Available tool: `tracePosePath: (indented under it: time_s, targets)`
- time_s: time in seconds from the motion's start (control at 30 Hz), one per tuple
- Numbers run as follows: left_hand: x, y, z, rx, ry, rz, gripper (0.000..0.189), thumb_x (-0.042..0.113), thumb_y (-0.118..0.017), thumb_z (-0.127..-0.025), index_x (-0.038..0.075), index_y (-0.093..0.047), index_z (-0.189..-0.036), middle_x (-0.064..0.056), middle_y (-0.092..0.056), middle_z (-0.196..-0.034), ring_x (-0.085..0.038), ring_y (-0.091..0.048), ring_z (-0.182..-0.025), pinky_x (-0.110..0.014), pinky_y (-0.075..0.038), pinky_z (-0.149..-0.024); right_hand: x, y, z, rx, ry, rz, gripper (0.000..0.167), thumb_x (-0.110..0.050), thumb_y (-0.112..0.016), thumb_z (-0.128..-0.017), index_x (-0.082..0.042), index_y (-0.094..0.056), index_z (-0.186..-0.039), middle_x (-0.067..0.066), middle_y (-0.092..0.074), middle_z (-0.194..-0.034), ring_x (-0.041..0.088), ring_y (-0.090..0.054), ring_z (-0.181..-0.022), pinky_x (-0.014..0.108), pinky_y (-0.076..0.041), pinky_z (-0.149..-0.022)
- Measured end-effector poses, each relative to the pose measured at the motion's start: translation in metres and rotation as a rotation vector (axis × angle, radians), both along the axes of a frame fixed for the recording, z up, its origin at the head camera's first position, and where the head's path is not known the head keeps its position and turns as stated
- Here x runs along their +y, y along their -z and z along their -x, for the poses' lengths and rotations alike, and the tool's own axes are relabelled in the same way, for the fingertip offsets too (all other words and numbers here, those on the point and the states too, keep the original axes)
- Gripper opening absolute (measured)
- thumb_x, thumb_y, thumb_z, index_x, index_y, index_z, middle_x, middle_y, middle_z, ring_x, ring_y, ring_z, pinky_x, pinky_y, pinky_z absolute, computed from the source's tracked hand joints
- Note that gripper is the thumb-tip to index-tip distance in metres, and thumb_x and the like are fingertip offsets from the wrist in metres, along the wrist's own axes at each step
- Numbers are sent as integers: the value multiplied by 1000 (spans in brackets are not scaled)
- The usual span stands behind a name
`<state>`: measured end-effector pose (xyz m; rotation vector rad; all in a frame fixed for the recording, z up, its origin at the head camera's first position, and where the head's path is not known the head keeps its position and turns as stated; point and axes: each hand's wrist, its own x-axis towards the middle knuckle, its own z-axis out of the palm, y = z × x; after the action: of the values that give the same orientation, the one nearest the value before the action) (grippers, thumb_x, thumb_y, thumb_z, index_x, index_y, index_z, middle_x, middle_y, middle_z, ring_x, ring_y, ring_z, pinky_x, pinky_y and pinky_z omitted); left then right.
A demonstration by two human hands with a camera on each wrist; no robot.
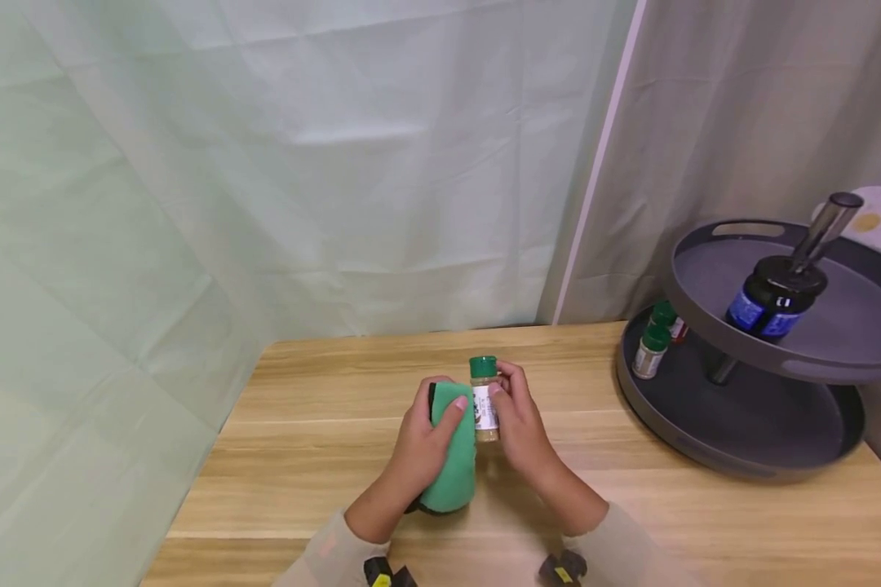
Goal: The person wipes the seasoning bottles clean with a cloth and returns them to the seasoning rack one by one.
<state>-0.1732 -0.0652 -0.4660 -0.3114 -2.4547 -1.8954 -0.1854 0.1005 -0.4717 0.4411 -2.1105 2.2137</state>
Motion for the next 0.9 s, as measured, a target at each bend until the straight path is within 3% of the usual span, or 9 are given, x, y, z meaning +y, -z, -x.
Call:
tracePosePath:
  time_s: [0.17, 0.43, 0.67, 0.9]
  targets:
    - [-4, -3, 2, -1, -35, -48, 33, 42, -57, -103, 21, -48, -127, -8, -61, -104, -17, -61, -85, -31, -54, -73, -2, 0, -3, 25, -60, -28, 33, -18, -39, -110, -4, -37, -140, 11, -53, -106, 11, -60, -88, 27, -56, -72]
    - [-6, -4, 4, 7, -75, -66, 34, 44, -55, -104, 22, -47, -128, -7, -61, -106, -17, -61, -87, -31, -54, -76, -4, 2, -3, 68, -117, -41, 35, -12, -48, -107, -4, -40, -140, 9, -57, -112, 12, -64, -90, 30, -59, -74]
    - [-4, -5, 1, -1, -5, -63, 32, 41, -58, -103, 20, -49, -126, -8, -61, -103, -16, -61, -84, -31, -55, -73, -4, 2, -3, 71, -27, -40, 34, -13, -45, -108, -3, -39, -140, 9, -56, -112, 12, -63, -88, 28, -58, -72]
    - [-1, -4, -3, 14, 85, 18, 30, 41, -59, -102, 24, -51, -126, -4, -62, -102, -15, -61, -83, -31, -54, -72, -1, 0, -2, 35, 92, -9, 33, -14, -43, -109, -3, -38, -139, 6, -56, -110, 11, -60, -86, 26, -56, -69]
